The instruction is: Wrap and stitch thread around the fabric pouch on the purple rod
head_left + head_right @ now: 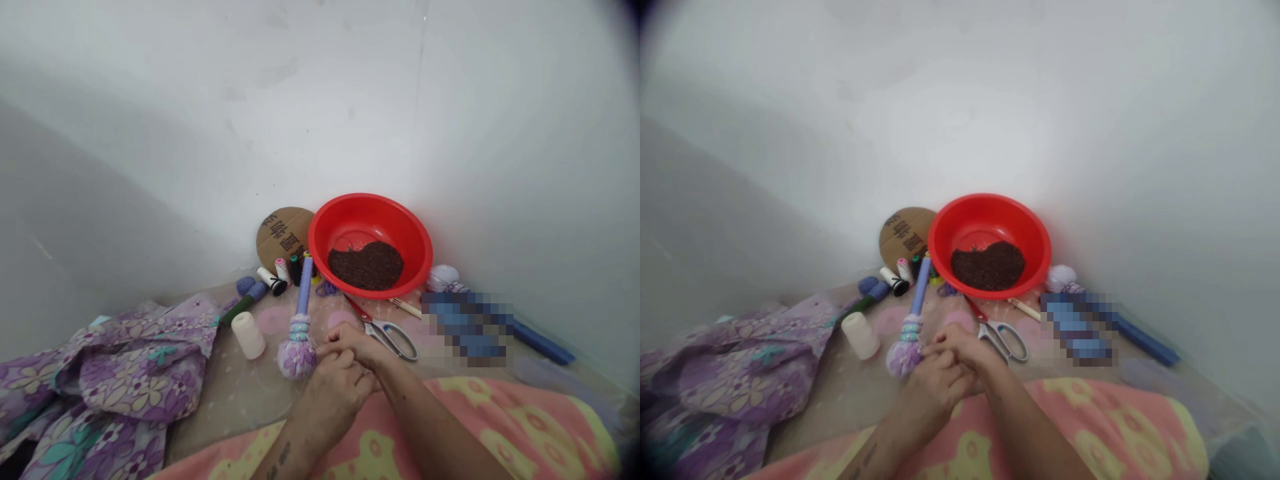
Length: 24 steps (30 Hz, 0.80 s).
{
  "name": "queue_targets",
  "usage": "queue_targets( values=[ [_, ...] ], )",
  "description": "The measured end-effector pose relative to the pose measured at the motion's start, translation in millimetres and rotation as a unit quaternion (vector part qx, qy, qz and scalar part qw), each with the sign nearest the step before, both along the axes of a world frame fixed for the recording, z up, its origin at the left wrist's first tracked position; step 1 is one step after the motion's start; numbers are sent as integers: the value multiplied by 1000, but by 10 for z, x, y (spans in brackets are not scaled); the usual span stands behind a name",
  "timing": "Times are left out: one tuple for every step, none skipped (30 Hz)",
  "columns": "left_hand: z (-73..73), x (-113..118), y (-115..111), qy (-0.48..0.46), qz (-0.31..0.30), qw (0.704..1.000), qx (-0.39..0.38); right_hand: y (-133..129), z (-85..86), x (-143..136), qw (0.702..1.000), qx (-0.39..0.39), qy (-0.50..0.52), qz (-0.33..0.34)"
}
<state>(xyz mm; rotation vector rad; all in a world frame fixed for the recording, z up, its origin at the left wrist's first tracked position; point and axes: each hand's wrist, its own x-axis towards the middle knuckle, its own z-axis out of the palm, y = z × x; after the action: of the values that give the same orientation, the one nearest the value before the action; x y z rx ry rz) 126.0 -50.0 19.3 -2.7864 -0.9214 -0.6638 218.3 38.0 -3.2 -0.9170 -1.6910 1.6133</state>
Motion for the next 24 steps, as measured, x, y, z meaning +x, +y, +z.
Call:
queue_targets(
  values=[
    [-6, -10, -1, 17, 1, 1000, 11, -4, -2, -9, 1000, -15, -1, 9],
    [-5, -27, -4, 33, 2, 999, 24, -7, -1, -15, 1000, -22, 7, 12],
    [4, -53, -8, 35, 2, 999, 33, -7, 2, -18, 1000, -16, 25, 7],
    [19, -90, -10, 10, -3, 999, 38, -7, 6, -20, 999, -8, 47, 7],
    [38, -138, -7, -31, -3, 999, 39, -6, 13, -21, 998, 0, 70, 5],
    [57, -197, 5, -84, 8, 996, 35, -6, 20, -21, 996, 7, 90, 3],
    [73, -264, 28, -151, 26, 987, 41, -6, 27, -20, 995, 15, 101, -1],
    [82, -335, 63, -206, 76, 974, 45, -7, 34, -20, 994, 22, 106, -7],
    [79, -407, 109, -251, 143, 956, 52, -6, 41, -21, 994, 29, 108, -18],
    [65, -475, 163, -271, 200, 941, 41, -5, 47, -22, 993, 36, 106, -31],
    [38, -536, 223, -279, 243, 929, 21, -2, 52, -25, 993, 45, 104, -43],
    [1, -588, 284, -279, 268, 922, -3, 1, 56, -28, 992, 53, 105, -52],
    [-44, -629, 341, -286, 291, 912, -31, 6, 61, -31, 990, 59, 108, -62],
    [-92, -662, 393, -298, 305, 902, -64, 10, 65, -33, 989, 62, 112, -73],
    [-137, -687, 438, -313, 317, 891, -90, 13, 71, -35, 988, 64, 117, -83],
    [-176, -707, 474, -326, 329, 879, -110, 15, 78, -37, 986, 66, 122, -93],
    [-206, -725, 502, -339, 337, 869, -126, 14, 87, -37, 984, 69, 127, -104],
    [-224, -742, 523, -350, 340, 861, -140, 12, 98, -35, 982, 72, 133, -114],
    [-232, -760, 538, -360, 339, 856, -152, 7, 110, -32, 980, 75, 139, -123],
    [-231, -779, 550, -368, 335, 852, -163, 2, 124, -27, 977, 78, 147, -130],
    [-224, -800, 558, -374, 328, 850, -174, -3, 140, -19, 975, 79, 159, -136],
    [-214, -821, 564, -380, 321, 848, -183, -7, 159, -7, 972, 78, 173, -140],
    [-204, -843, 568, -387, 314, 846, -191, -10, 178, 10, 969, 76, 190, -142],
    [-196, -863, 571, -397, 306, 842, -199, -11, 200, 32, 965, 74, 208, -145]
  ],
)
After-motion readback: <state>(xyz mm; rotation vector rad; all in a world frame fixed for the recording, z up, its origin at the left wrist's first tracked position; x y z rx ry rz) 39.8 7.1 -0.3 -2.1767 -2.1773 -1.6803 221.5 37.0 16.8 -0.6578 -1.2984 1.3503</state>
